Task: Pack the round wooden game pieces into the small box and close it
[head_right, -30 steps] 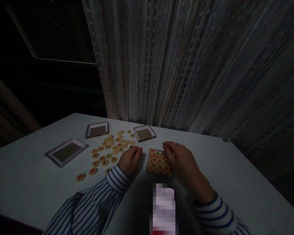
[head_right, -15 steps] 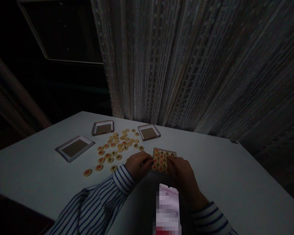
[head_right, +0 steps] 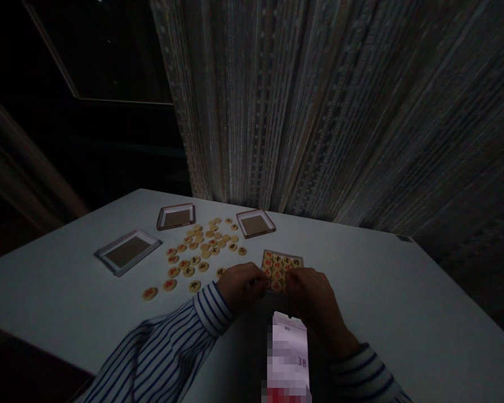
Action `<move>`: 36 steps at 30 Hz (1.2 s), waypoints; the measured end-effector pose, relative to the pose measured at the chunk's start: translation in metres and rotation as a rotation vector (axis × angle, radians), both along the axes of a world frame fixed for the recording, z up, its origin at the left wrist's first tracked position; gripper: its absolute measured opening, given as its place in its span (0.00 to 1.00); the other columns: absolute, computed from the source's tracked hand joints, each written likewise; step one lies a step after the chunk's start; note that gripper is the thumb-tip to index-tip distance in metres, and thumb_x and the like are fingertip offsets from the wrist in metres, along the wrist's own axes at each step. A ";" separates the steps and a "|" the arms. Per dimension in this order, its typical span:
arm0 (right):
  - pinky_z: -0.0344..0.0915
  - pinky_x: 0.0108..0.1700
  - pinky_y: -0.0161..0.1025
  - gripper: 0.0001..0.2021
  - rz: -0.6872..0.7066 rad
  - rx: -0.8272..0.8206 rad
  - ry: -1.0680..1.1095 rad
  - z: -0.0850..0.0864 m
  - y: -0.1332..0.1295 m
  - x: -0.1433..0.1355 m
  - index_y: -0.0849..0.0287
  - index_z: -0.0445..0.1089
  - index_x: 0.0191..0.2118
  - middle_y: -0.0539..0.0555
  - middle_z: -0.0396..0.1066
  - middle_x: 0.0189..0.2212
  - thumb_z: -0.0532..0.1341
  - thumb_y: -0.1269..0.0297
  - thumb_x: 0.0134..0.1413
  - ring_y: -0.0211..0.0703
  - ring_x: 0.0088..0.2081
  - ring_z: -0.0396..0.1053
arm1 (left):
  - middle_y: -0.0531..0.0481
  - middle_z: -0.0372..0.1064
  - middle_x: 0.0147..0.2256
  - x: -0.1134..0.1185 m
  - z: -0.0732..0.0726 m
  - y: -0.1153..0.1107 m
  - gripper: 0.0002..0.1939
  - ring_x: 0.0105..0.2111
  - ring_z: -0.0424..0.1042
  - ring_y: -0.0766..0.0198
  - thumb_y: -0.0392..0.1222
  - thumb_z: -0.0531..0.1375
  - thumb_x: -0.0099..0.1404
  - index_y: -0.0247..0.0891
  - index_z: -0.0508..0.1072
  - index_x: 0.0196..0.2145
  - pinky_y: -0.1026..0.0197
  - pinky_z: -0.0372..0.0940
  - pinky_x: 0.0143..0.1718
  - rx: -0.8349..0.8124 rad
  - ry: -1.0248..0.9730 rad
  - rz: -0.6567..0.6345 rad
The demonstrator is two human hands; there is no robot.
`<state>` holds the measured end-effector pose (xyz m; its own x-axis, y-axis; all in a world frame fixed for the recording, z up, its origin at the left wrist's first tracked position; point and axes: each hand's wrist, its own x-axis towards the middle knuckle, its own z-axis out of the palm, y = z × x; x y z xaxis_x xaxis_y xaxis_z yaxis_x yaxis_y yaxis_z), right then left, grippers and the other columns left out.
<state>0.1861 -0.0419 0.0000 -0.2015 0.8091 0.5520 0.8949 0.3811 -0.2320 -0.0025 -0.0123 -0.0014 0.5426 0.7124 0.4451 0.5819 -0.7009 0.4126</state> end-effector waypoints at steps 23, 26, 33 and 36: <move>0.60 0.33 0.41 0.13 0.044 -0.052 0.021 -0.007 0.003 0.001 0.57 0.69 0.31 0.55 0.72 0.26 0.50 0.59 0.56 0.44 0.31 0.68 | 0.48 0.72 0.31 0.000 0.000 0.000 0.09 0.31 0.71 0.64 0.35 0.54 0.59 0.37 0.73 0.35 0.63 0.65 0.35 -0.043 -0.054 0.026; 0.61 0.33 0.40 0.13 0.037 -0.054 0.019 -0.006 0.003 0.001 0.58 0.69 0.31 0.54 0.72 0.27 0.50 0.60 0.56 0.44 0.31 0.68 | 0.48 0.73 0.32 -0.001 0.000 0.000 0.10 0.32 0.71 0.65 0.35 0.54 0.59 0.37 0.73 0.36 0.64 0.65 0.36 -0.058 -0.088 0.024; 0.62 0.34 0.41 0.12 0.073 -0.040 -0.004 -0.007 0.005 0.002 0.58 0.69 0.32 0.55 0.72 0.28 0.51 0.60 0.55 0.44 0.31 0.69 | 0.48 0.73 0.32 -0.003 0.004 -0.003 0.10 0.33 0.71 0.65 0.35 0.53 0.60 0.38 0.73 0.36 0.64 0.65 0.37 -0.099 -0.170 0.034; 0.62 0.35 0.42 0.12 0.071 -0.022 0.029 -0.007 0.004 0.001 0.58 0.69 0.33 0.55 0.72 0.28 0.51 0.59 0.55 0.45 0.31 0.69 | 0.49 0.73 0.32 -0.005 0.007 -0.008 0.10 0.32 0.71 0.66 0.35 0.54 0.60 0.38 0.74 0.36 0.64 0.65 0.36 -0.113 -0.157 0.025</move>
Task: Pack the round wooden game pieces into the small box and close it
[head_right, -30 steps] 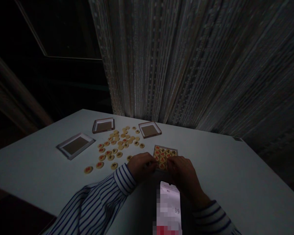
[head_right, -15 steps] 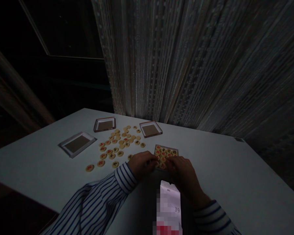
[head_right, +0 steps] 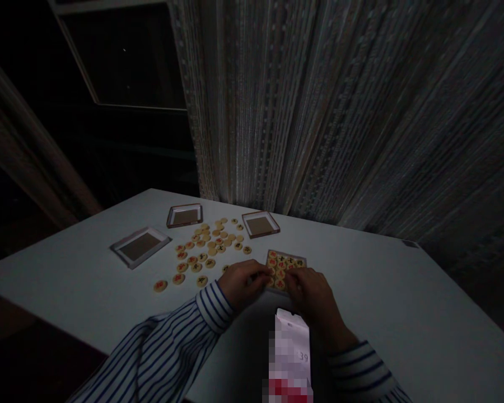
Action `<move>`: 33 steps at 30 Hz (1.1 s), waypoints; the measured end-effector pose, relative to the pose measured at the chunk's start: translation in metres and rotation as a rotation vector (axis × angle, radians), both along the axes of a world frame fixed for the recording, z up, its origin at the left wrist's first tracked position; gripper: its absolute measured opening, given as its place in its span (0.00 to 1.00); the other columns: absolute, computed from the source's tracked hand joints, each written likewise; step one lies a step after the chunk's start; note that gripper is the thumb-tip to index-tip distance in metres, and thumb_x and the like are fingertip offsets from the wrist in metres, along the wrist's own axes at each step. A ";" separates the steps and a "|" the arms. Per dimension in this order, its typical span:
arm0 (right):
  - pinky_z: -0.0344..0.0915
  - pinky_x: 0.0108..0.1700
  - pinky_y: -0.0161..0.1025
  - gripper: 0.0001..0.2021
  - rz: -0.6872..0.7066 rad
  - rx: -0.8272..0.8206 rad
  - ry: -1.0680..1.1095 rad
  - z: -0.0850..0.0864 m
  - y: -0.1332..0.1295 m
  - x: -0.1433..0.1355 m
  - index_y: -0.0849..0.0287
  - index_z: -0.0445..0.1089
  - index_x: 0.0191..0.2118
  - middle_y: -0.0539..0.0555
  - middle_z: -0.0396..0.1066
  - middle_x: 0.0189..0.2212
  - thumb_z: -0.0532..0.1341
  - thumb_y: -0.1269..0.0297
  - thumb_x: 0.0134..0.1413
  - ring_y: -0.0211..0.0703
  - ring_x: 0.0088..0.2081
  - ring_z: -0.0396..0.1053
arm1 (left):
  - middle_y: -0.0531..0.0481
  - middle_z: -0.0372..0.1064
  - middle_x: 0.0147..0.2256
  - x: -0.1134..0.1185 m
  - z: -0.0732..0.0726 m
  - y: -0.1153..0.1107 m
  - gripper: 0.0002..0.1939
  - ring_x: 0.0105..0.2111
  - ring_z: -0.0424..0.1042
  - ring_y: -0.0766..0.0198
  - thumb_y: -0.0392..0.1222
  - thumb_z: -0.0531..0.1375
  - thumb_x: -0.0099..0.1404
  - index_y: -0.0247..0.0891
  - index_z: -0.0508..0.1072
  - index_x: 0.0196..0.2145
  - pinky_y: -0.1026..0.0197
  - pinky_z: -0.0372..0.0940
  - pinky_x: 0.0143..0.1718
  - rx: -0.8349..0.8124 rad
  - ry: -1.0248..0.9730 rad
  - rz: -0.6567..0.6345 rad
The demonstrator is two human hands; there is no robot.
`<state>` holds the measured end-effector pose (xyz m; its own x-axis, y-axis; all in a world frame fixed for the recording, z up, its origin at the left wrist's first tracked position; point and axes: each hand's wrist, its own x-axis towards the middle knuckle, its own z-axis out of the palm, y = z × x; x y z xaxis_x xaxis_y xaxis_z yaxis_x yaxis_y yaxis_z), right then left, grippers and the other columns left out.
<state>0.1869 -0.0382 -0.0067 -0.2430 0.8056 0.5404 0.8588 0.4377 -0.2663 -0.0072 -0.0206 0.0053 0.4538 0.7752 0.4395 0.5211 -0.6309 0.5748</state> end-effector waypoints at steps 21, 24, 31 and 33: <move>0.64 0.33 0.40 0.12 -0.011 -0.087 0.051 0.019 -0.006 -0.010 0.57 0.70 0.33 0.54 0.73 0.30 0.53 0.58 0.54 0.44 0.31 0.69 | 0.50 0.72 0.28 -0.050 0.017 -0.020 0.06 0.28 0.69 0.66 0.37 0.56 0.57 0.37 0.74 0.31 0.65 0.62 0.33 0.002 0.204 -0.042; 0.64 0.34 0.40 0.12 0.004 -0.094 0.037 0.024 -0.002 -0.014 0.58 0.71 0.33 0.55 0.73 0.31 0.53 0.58 0.54 0.44 0.32 0.70 | 0.50 0.72 0.28 -0.061 0.022 -0.018 0.07 0.27 0.68 0.67 0.38 0.56 0.58 0.37 0.74 0.31 0.66 0.61 0.31 -0.010 0.210 -0.050; 0.64 0.36 0.40 0.14 0.044 -0.130 -0.045 0.041 0.009 -0.029 0.59 0.71 0.35 0.56 0.73 0.33 0.51 0.59 0.54 0.45 0.34 0.69 | 0.49 0.71 0.29 -0.098 0.031 -0.006 0.08 0.28 0.68 0.67 0.40 0.56 0.59 0.36 0.74 0.32 0.66 0.61 0.31 -0.009 0.141 0.022; 0.63 0.36 0.40 0.14 0.052 -0.146 -0.067 0.045 0.013 -0.035 0.59 0.71 0.35 0.56 0.73 0.32 0.51 0.59 0.54 0.45 0.34 0.69 | 0.49 0.71 0.28 -0.111 0.035 -0.002 0.09 0.28 0.68 0.66 0.40 0.55 0.59 0.35 0.74 0.31 0.65 0.62 0.31 -0.011 0.119 0.051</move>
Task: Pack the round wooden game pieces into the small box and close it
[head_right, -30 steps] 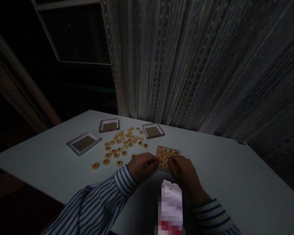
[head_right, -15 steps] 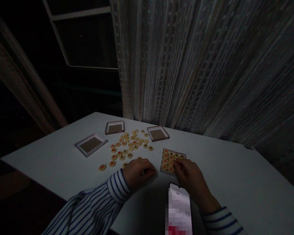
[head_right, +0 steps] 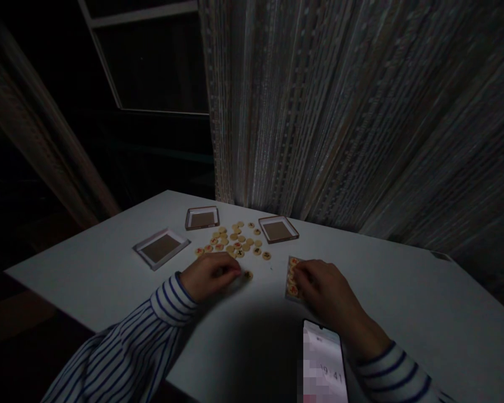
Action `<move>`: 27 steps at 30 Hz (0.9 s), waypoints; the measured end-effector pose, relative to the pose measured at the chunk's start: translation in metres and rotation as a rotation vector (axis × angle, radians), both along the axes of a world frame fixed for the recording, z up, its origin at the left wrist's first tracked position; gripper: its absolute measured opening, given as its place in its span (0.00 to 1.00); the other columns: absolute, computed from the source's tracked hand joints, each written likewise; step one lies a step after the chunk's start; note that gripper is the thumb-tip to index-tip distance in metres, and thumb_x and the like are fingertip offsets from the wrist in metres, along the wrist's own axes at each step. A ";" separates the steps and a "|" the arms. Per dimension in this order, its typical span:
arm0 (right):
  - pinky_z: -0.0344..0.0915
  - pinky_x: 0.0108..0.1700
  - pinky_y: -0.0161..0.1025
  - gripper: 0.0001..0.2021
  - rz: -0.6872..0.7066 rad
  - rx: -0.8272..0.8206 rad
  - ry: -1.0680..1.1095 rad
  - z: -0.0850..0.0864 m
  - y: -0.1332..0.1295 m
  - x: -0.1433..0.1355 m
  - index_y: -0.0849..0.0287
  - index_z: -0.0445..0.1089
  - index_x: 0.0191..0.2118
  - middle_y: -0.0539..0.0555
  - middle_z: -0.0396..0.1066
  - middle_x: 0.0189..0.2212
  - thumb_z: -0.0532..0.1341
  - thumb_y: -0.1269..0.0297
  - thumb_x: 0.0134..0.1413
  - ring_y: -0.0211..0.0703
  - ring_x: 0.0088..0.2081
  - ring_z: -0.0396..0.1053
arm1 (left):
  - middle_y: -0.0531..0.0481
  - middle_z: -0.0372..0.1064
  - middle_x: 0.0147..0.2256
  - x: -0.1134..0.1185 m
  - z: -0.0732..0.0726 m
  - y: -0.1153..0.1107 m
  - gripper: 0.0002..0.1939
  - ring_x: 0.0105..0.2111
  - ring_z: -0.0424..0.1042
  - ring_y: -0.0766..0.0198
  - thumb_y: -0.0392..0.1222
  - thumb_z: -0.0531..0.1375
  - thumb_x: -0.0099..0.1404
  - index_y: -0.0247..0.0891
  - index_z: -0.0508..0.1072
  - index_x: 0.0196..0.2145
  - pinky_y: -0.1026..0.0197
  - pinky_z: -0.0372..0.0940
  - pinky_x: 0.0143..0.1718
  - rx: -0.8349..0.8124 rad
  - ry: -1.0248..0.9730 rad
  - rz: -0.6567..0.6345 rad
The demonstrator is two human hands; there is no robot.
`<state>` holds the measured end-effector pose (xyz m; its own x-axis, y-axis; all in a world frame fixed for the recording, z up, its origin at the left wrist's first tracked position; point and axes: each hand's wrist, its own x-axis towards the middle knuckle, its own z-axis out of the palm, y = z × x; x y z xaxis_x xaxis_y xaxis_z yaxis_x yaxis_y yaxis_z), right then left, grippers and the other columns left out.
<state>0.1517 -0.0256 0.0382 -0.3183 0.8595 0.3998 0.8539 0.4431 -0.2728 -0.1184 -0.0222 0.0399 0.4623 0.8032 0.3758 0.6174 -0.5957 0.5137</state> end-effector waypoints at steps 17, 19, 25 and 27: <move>0.60 0.37 0.37 0.12 0.107 -0.138 -0.049 0.017 0.037 -0.047 0.59 0.69 0.35 0.55 0.72 0.33 0.51 0.62 0.55 0.43 0.35 0.68 | 0.47 0.73 0.29 -0.081 0.014 0.045 0.15 0.27 0.69 0.63 0.47 0.55 0.56 0.33 0.73 0.32 0.62 0.65 0.31 -0.038 -0.200 0.357; 0.60 0.36 0.37 0.11 0.112 -0.147 -0.018 0.016 0.043 -0.049 0.59 0.69 0.35 0.54 0.72 0.32 0.51 0.63 0.54 0.43 0.34 0.68 | 0.46 0.73 0.30 -0.085 0.012 0.051 0.15 0.28 0.69 0.63 0.47 0.55 0.56 0.33 0.73 0.33 0.61 0.65 0.32 -0.030 -0.202 0.379; 0.61 0.35 0.37 0.11 0.147 -0.166 -0.046 0.016 0.058 -0.066 0.59 0.70 0.37 0.55 0.73 0.33 0.52 0.65 0.53 0.43 0.34 0.69 | 0.46 0.73 0.33 -0.095 -0.005 0.068 0.17 0.30 0.69 0.62 0.48 0.53 0.58 0.33 0.73 0.37 0.61 0.64 0.33 0.011 -0.220 0.442; 0.61 0.35 0.36 0.11 0.167 -0.161 -0.064 0.017 0.063 -0.073 0.59 0.70 0.36 0.55 0.73 0.33 0.52 0.65 0.53 0.42 0.33 0.69 | 0.45 0.73 0.34 -0.095 -0.013 0.071 0.17 0.32 0.70 0.61 0.48 0.52 0.59 0.33 0.72 0.37 0.61 0.64 0.34 -0.001 -0.238 0.458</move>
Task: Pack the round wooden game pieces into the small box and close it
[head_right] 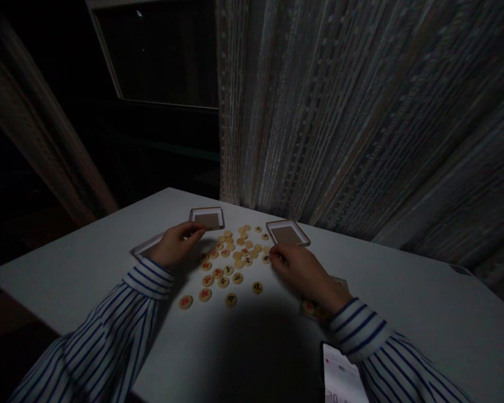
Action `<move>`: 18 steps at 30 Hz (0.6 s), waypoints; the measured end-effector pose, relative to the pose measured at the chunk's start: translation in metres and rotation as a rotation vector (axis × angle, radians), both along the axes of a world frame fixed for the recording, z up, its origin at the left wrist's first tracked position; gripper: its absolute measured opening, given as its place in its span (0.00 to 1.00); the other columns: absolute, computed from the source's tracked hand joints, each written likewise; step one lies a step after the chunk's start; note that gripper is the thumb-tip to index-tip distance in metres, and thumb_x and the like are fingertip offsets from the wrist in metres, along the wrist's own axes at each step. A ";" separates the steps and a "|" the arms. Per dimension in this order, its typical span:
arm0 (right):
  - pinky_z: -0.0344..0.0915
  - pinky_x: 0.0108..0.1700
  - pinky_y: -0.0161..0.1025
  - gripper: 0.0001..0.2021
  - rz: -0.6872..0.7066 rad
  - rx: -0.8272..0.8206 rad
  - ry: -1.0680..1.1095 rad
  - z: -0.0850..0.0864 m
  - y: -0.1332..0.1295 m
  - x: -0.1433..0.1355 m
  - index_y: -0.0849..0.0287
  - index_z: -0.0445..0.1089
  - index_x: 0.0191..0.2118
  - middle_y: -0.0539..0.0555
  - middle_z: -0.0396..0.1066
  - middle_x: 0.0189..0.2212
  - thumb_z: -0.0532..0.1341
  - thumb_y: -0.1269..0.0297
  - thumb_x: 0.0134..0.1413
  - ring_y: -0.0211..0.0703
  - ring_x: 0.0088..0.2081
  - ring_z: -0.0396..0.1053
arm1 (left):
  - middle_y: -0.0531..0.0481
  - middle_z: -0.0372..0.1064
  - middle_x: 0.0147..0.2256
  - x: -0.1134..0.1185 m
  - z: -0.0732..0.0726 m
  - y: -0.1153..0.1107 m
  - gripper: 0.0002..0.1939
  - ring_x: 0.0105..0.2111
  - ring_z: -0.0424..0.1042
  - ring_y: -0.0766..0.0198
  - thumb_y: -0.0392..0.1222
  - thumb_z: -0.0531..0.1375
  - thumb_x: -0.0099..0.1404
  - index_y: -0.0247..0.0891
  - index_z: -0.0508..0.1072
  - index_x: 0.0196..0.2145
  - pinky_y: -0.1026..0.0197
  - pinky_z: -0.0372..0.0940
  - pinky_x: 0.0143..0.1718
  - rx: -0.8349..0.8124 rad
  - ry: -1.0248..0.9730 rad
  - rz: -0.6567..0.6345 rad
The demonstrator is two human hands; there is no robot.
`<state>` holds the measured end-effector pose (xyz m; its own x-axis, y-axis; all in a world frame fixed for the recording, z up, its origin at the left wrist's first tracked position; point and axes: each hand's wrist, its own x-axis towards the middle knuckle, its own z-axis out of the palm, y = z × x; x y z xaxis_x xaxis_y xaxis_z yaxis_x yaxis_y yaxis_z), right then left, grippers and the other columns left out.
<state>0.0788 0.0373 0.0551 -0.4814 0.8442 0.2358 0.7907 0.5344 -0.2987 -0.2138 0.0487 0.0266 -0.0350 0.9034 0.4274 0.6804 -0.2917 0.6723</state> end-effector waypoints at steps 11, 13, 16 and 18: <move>0.58 0.32 0.34 0.11 0.098 -0.006 -0.083 -0.002 0.030 -0.050 0.60 0.71 0.36 0.55 0.73 0.30 0.53 0.64 0.53 0.40 0.31 0.68 | 0.44 0.72 0.40 0.006 -0.027 0.004 0.18 0.41 0.70 0.58 0.46 0.46 0.64 0.35 0.72 0.40 0.57 0.63 0.43 -0.089 0.048 -0.048; 0.57 0.31 0.34 0.11 0.106 -0.029 -0.101 -0.003 0.034 -0.060 0.60 0.71 0.36 0.54 0.73 0.29 0.53 0.64 0.54 0.39 0.30 0.68 | 0.43 0.72 0.40 0.008 -0.028 0.004 0.19 0.41 0.70 0.57 0.45 0.45 0.64 0.35 0.71 0.41 0.56 0.63 0.44 -0.106 0.073 -0.063; 0.57 0.33 0.34 0.11 0.142 -0.050 -0.139 -0.005 0.039 -0.075 0.60 0.71 0.37 0.54 0.73 0.31 0.52 0.65 0.54 0.39 0.31 0.68 | 0.44 0.72 0.40 0.009 -0.030 0.005 0.18 0.41 0.70 0.58 0.45 0.45 0.64 0.37 0.71 0.41 0.57 0.63 0.44 -0.114 0.080 -0.073; 0.57 0.36 0.34 0.12 0.153 -0.045 -0.163 -0.007 0.043 -0.085 0.60 0.71 0.37 0.55 0.73 0.33 0.52 0.65 0.54 0.40 0.34 0.68 | 0.44 0.72 0.40 0.009 -0.032 0.006 0.18 0.41 0.70 0.58 0.45 0.45 0.65 0.37 0.71 0.42 0.58 0.63 0.44 -0.121 0.083 -0.071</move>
